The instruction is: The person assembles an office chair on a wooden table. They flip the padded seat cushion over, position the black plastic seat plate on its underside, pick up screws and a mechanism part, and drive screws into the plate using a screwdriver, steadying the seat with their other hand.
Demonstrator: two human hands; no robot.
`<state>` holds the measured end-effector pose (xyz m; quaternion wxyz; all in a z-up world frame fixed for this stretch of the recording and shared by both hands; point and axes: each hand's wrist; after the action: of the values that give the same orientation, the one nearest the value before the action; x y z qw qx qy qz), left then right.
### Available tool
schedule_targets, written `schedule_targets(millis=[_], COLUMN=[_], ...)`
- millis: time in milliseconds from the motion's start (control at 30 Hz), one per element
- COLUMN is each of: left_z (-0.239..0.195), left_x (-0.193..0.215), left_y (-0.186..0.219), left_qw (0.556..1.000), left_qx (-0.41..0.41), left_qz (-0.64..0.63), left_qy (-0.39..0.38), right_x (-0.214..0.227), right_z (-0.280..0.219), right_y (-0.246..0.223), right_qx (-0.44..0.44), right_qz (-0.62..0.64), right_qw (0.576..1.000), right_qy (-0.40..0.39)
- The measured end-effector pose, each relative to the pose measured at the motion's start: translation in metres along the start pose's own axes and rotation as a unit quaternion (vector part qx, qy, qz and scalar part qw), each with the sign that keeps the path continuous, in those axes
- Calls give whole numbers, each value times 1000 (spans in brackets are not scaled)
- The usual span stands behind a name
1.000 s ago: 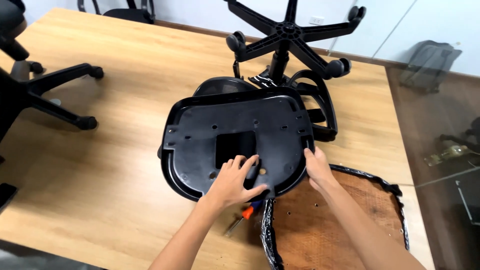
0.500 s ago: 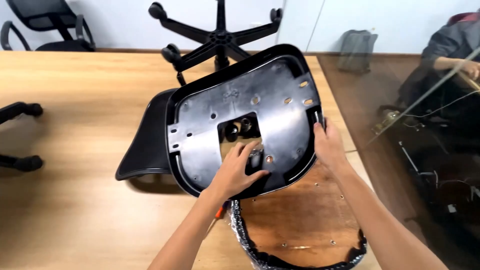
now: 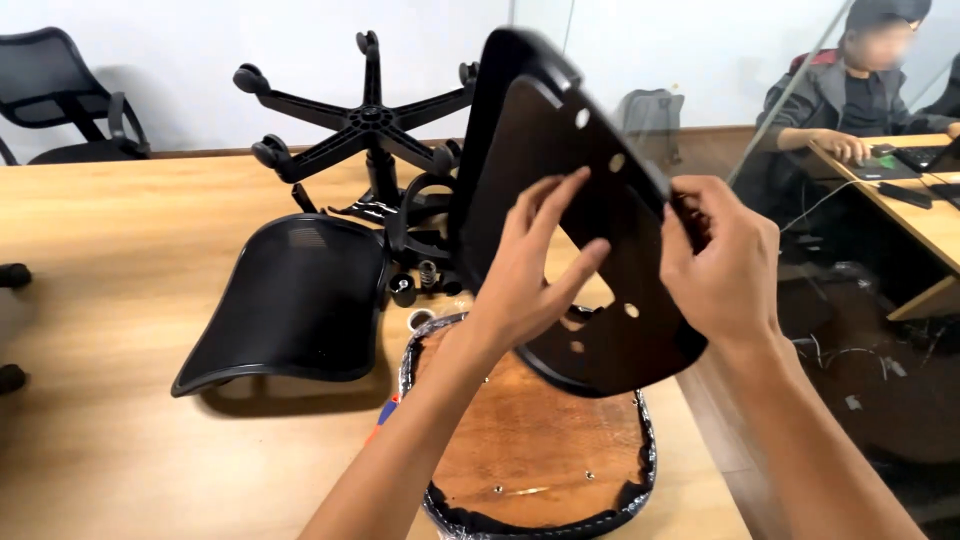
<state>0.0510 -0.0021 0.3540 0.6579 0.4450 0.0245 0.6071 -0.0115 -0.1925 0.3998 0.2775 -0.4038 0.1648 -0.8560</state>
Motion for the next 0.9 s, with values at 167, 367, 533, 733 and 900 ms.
schedule_targets(millis=[167, 367, 533, 733, 900], left_z=[11, -9, -39, -93, -141], left_x=[9, 26, 44, 79, 82], left_y=[-1, -31, -67, -118, -140], left_qw=[993, 989, 957, 949, 882], left_qx=[38, 127, 248, 249, 440], left_qz=[109, 21, -16, 117, 118], left_qy=[22, 72, 148, 156, 118], right_x=[-3, -35, -59, -102, -147], right_z=[-9, -33, -53, -75, -74], right_y=[13, -8, -60, -79, -50], right_qx=[121, 118, 95, 53, -10], right_qz=[-155, -208, -116, -14, 73], right_qw=[980, 967, 973, 914, 838], right_qy=[-13, -85, -175, -401, -541])
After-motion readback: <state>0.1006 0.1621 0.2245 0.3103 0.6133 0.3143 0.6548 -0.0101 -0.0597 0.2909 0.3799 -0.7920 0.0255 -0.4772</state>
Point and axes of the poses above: each hand's wrist, its own z-axis towards the middle knuckle, its own x-axis out of the back of the hand, y = z × x, and after that the axes turned 12 degrees about -y, right-handed
